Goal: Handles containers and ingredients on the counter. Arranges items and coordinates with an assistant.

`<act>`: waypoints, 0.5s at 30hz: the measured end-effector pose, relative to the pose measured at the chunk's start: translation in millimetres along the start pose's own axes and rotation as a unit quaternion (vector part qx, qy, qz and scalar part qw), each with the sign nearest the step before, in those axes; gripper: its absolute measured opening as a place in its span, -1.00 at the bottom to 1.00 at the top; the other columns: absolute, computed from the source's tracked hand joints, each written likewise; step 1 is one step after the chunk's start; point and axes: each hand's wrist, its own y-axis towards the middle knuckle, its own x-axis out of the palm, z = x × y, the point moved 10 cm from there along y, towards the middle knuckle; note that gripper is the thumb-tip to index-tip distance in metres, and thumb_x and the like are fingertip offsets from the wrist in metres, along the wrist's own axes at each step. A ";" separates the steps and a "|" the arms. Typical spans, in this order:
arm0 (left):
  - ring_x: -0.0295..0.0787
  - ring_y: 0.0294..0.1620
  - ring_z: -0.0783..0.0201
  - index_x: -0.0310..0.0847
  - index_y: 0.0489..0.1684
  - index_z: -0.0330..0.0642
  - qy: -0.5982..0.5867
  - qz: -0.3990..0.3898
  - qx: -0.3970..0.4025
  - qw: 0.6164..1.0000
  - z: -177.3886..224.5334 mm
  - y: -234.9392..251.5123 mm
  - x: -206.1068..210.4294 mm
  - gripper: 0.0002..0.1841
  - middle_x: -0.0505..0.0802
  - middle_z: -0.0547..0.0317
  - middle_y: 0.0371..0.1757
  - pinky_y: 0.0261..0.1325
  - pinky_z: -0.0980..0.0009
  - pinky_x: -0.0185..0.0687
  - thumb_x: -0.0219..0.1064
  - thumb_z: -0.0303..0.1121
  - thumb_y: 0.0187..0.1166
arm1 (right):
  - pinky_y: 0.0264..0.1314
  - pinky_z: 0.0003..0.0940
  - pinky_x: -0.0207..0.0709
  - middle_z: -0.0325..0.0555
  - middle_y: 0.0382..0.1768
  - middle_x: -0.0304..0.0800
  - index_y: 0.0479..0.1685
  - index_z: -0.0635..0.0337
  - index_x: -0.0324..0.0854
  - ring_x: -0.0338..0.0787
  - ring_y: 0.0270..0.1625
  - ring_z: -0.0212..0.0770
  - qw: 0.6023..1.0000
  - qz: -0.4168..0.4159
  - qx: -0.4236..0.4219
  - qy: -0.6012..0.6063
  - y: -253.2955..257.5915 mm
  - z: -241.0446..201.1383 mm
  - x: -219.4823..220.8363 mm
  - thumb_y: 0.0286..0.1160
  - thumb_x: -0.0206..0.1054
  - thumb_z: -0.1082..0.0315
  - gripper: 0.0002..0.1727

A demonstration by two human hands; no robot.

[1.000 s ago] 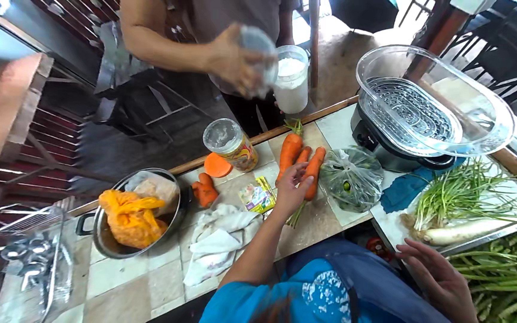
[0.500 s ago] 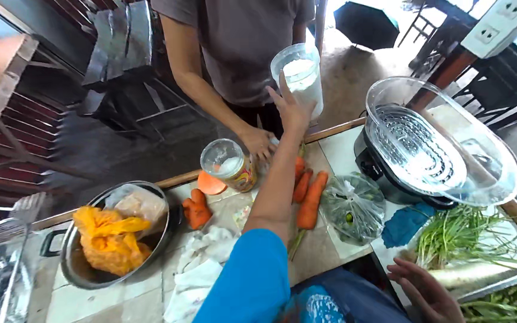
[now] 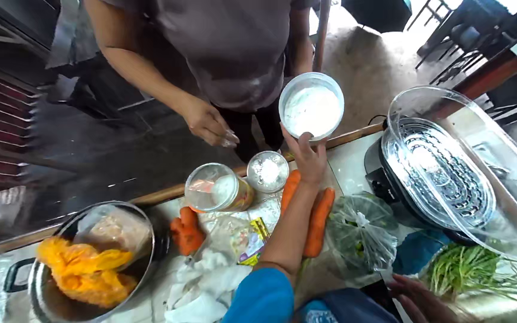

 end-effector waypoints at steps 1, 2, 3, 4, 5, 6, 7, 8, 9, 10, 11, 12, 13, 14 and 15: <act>0.00 0.85 -0.25 0.33 0.15 -0.27 -0.007 0.017 -0.002 1.000 -2.5 -4.1 -0.8 -0.62 -0.07 -0.56 0.81 0.71 0.06 0.31 0.42 -0.31 0.60 | 0.35 -0.27 0.69 0.28 0.11 0.81 0.38 0.73 0.42 0.86 0.13 -0.18 1.000 -0.006 -0.004 -0.009 0.7 -1.3 1.0 0.61 0.16 0.55 -0.55; 0.00 0.86 -0.21 0.33 0.14 -0.26 -0.013 0.030 -0.007 0.999 -5.1 -8.0 -0.8 -0.62 -0.07 -0.54 0.81 0.70 0.09 0.32 0.43 -0.29 0.60 | 0.34 -0.26 0.69 0.30 0.10 0.82 0.38 0.74 0.43 0.86 0.13 -0.17 1.000 -0.009 -0.006 -0.018 0.6 -1.5 1.1 0.61 0.16 0.55 -0.56; -0.03 0.87 -0.18 0.33 0.14 -0.24 -0.016 0.037 -0.010 0.999 -7.3 -10.8 -0.3 -0.62 -0.07 -0.53 0.81 0.71 0.12 0.31 0.42 -0.27 0.62 | 0.33 -0.25 0.70 0.31 0.10 0.82 0.37 0.74 0.44 0.87 0.12 -0.15 1.000 -0.007 -0.003 -0.025 -0.2 -1.6 0.7 0.61 0.18 0.55 -0.56; -0.05 0.88 -0.18 0.32 0.15 -0.25 -0.015 0.039 -0.011 0.999 -8.9 -11.9 0.4 -0.62 -0.08 -0.54 0.81 0.73 0.11 0.28 0.42 -0.26 0.63 | 0.35 -0.24 0.69 0.33 0.12 0.81 0.38 0.74 0.43 0.87 0.14 -0.15 1.000 -0.006 0.007 -0.022 -1.0 -0.9 0.7 0.61 0.18 0.56 -0.56; -0.05 0.88 -0.20 0.32 0.17 -0.26 -0.010 0.039 -0.012 0.999 -10.9 -12.4 1.1 -0.61 -0.09 -0.56 0.81 0.74 0.10 0.27 0.41 -0.26 0.64 | 0.35 -0.26 0.68 0.31 0.13 0.80 0.39 0.74 0.42 0.86 0.14 -0.18 1.000 -0.002 0.015 -0.012 -2.4 0.7 0.3 0.60 0.17 0.56 -0.55; -0.02 0.87 -0.22 0.33 0.22 -0.28 -0.002 0.033 -0.016 0.999 -13.1 -12.6 1.5 -0.59 -0.08 -0.58 0.81 0.72 0.09 0.29 0.40 -0.25 0.65 | 0.35 -0.28 0.67 0.29 0.14 0.81 0.39 0.74 0.42 0.85 0.14 -0.22 1.000 0.006 0.015 0.004 -4.5 2.3 -0.9 0.59 0.17 0.58 -0.55; 0.03 0.85 -0.24 0.35 0.31 -0.32 0.011 0.019 -0.026 0.999 -15.5 -12.6 1.3 -0.53 -0.06 -0.58 0.81 0.71 0.08 0.32 0.39 -0.20 0.65 | 0.35 -0.30 0.69 0.23 0.13 0.82 0.38 0.72 0.44 0.85 0.14 -0.26 1.000 0.017 0.003 0.026 -7.2 4.0 -3.1 0.58 0.18 0.58 -0.56; 0.05 0.83 -0.27 0.35 0.41 -0.37 0.026 -0.003 -0.040 0.999 -16.5 -11.6 0.1 -0.44 -0.04 -0.59 0.81 0.72 0.03 0.28 0.40 -0.14 0.64 | 0.35 -0.29 0.70 0.14 0.13 0.84 0.37 0.67 0.47 0.85 0.15 -0.29 0.998 0.022 -0.017 0.052 -10.3 6.7 -5.4 0.59 0.19 0.56 -0.58; 0.09 0.81 -0.30 0.31 0.55 -0.42 0.044 -0.024 -0.052 0.997 -15.5 -9.3 -2.0 -0.31 0.01 -0.59 0.80 0.72 -0.02 0.26 0.40 -0.07 0.62 | 0.35 -0.31 0.73 0.00 0.14 0.87 0.37 0.56 0.53 0.86 0.16 -0.33 0.996 0.029 -0.049 0.069 -13.4 10.7 -8.6 0.60 0.23 0.52 -0.60; 0.04 0.82 -0.36 0.20 0.66 -0.48 0.052 -0.032 -0.045 0.997 -11.5 -6.4 -3.9 -0.17 0.03 -0.62 0.79 0.78 -0.08 0.15 0.43 -0.03 0.57 | 0.32 -0.35 0.75 -0.11 0.12 0.90 0.34 0.45 0.59 0.87 0.14 -0.37 0.993 0.049 -0.076 0.077 -17.4 13.2 -11.8 0.58 0.27 0.50 -0.62; -0.02 0.83 -0.43 0.01 0.74 -0.60 0.033 -0.030 -0.029 0.999 -4.9 -4.9 -6.4 -0.01 0.03 -0.69 0.77 0.83 -0.10 0.02 0.50 -0.07 0.50 | 0.28 -0.40 0.76 -0.16 0.09 0.91 0.31 0.37 0.64 0.88 0.11 -0.40 0.990 0.074 -0.094 0.078 -23.4 14.7 -15.3 0.56 0.31 0.48 -0.64; -0.04 0.82 -0.48 -0.21 0.75 -0.71 0.010 -0.035 -0.023 0.999 -1.7 -5.9 -8.8 0.13 0.01 -0.77 0.75 0.87 -0.04 -0.01 0.54 -0.10 0.45 | 0.27 -0.43 0.75 -0.14 0.08 0.91 0.30 0.34 0.67 0.88 0.09 -0.41 0.986 0.092 -0.108 0.084 -31.5 16.9 -18.2 0.56 0.33 0.47 -0.65; 0.02 0.79 -0.49 -0.35 0.74 -0.77 -0.010 -0.048 -0.013 0.999 -3.3 -6.1 -10.0 0.17 0.03 -0.82 0.73 0.84 0.03 0.05 0.54 -0.16 0.45 | 0.28 -0.45 0.73 -0.08 0.10 0.90 0.30 0.36 0.67 0.88 0.09 -0.41 0.984 0.103 -0.119 0.089 -40.4 17.6 -20.3 0.58 0.33 0.45 -0.65; 0.23 0.74 -0.37 -0.35 0.74 -0.77 -0.014 -0.049 0.008 0.999 -17.3 -1.5 -10.4 0.13 0.14 -0.76 0.71 0.74 0.16 0.27 0.51 -0.20 0.48 | 0.29 -0.44 0.71 0.04 0.11 0.88 0.31 0.42 0.65 0.87 0.10 -0.36 0.981 0.110 -0.129 0.094 -49.2 16.6 -22.8 0.60 0.31 0.46 -0.64; 0.39 0.66 -0.13 -0.33 0.74 -0.73 -0.009 -0.041 0.016 0.999 -38.9 10.0 4.1 0.05 0.24 -0.62 0.69 0.61 0.33 0.41 0.41 -0.17 0.55 | 0.31 -0.39 0.69 0.13 0.12 0.86 0.32 0.46 0.63 0.87 0.11 -0.29 0.980 0.118 -0.127 0.102 -56.9 16.6 -27.9 0.62 0.29 0.48 -0.64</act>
